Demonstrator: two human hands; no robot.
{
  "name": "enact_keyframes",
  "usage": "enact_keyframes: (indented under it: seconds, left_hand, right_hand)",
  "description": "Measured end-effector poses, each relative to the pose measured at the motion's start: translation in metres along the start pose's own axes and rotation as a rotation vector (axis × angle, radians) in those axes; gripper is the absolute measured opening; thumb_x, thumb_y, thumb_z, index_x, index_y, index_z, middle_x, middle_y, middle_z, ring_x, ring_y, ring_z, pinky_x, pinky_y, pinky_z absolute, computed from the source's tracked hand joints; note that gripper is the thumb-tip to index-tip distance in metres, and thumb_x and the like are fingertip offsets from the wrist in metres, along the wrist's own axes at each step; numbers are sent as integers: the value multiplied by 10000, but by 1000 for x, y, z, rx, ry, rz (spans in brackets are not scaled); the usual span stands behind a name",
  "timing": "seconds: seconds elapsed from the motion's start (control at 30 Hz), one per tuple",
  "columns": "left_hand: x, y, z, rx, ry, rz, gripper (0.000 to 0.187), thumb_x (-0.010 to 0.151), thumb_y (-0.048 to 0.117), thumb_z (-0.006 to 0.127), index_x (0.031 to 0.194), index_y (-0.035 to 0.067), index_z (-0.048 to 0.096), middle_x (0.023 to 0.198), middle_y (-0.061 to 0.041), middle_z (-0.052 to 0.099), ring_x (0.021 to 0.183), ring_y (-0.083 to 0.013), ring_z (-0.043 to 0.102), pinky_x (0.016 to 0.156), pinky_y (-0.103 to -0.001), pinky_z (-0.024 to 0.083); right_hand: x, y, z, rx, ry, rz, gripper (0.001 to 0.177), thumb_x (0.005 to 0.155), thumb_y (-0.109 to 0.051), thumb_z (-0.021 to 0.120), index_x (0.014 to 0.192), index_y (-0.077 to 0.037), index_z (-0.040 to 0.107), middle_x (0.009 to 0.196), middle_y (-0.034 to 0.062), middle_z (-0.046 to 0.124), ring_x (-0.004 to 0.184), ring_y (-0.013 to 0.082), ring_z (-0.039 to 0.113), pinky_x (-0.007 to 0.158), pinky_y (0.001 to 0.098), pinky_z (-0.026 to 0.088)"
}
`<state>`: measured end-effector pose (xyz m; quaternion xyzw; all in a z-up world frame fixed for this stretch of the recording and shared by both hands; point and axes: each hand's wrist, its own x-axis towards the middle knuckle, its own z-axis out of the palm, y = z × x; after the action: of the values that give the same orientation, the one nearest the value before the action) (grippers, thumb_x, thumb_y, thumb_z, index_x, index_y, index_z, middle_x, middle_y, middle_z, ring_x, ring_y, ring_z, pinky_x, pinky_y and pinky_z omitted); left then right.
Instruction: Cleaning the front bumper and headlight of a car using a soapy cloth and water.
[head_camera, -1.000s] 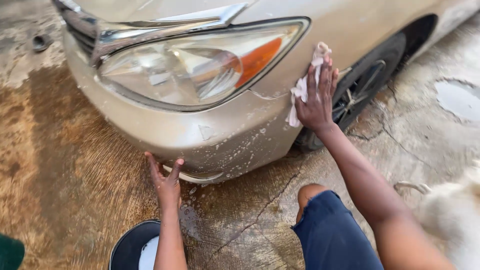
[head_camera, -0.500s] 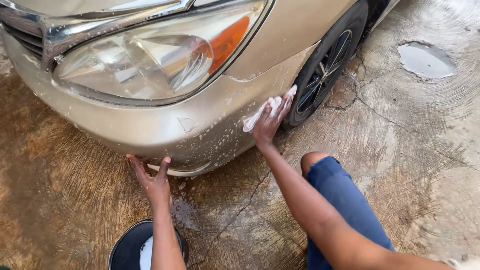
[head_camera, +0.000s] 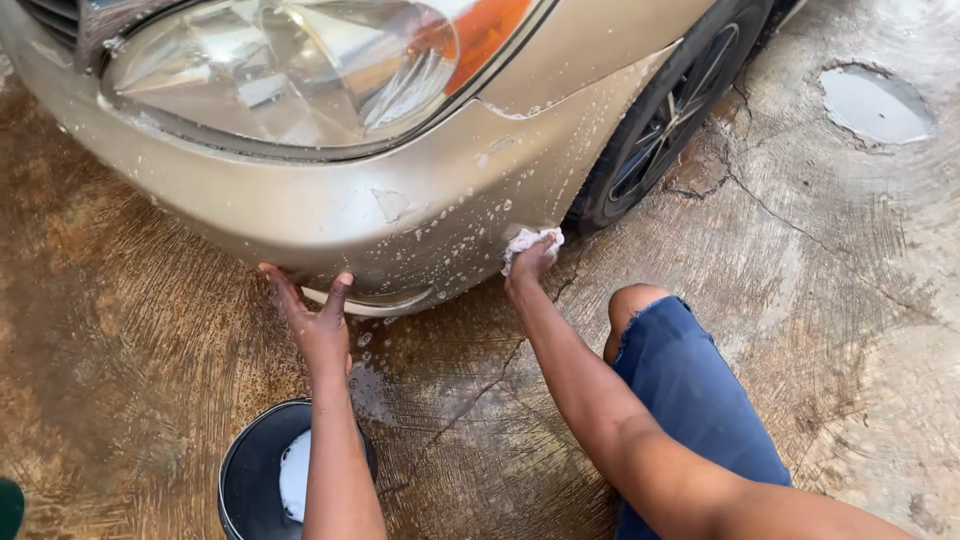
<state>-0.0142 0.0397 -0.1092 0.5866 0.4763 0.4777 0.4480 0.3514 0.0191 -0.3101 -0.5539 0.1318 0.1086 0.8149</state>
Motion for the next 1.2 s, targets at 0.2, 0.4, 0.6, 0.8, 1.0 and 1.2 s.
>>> enact_keyframes:
  seconds: [0.2,0.4,0.6,0.8,1.0,1.2]
  left_hand:
    - [-2,1,2,32,20,19,1261,774,564,808,1671,280,-31,1755,-172,52,1611,-370,137,1276,-553,203]
    - [1,2,1,32,28,-2,1282,734,596,795,1668,267,-19,1748,-180,63,1597,-378,158,1257,-567,212]
    - [6,-9,1,64,35,33,1306,712,618,802,1674,243,1,1745,-199,73,1598,-395,161,1255,-585,225]
    - [2,-4,0,110,32,55,1308,727,656,788,1671,208,1,1738,-208,80,1594,-410,150,1251,-596,215]
    - [4,-11,0,115,49,78,1314,732,658,790,1673,188,2,1741,-209,94,1600,-414,151,1256,-606,223]
    - [3,-5,1,130,48,28,1314,702,653,770,1663,200,-2,1729,-201,77,1582,-406,149,1206,-616,288]
  right_hand:
    - [-77,-21,-11,181,-237,369,282,1023,-311,553,1117,-92,704,973,100,697,776,213,672,689,398,633]
    - [-214,-37,0,332,-301,934,450,1032,-422,486,1243,-61,652,1074,185,694,855,302,694,796,449,637]
    - [-268,-16,17,279,-361,1279,655,1043,-511,326,1385,-6,568,1278,271,623,1060,359,664,933,565,590]
    - [-262,-91,18,339,-393,1219,750,1029,-611,390,1442,6,500,1404,298,559,1272,381,579,1041,624,500]
    - [-230,-191,5,155,-465,1018,761,1023,-573,210,1558,-50,346,1589,273,357,1440,445,377,1145,774,200]
    - [132,-65,-52,341,-537,525,499,986,-234,240,1193,-40,651,999,129,668,868,245,641,780,482,557]
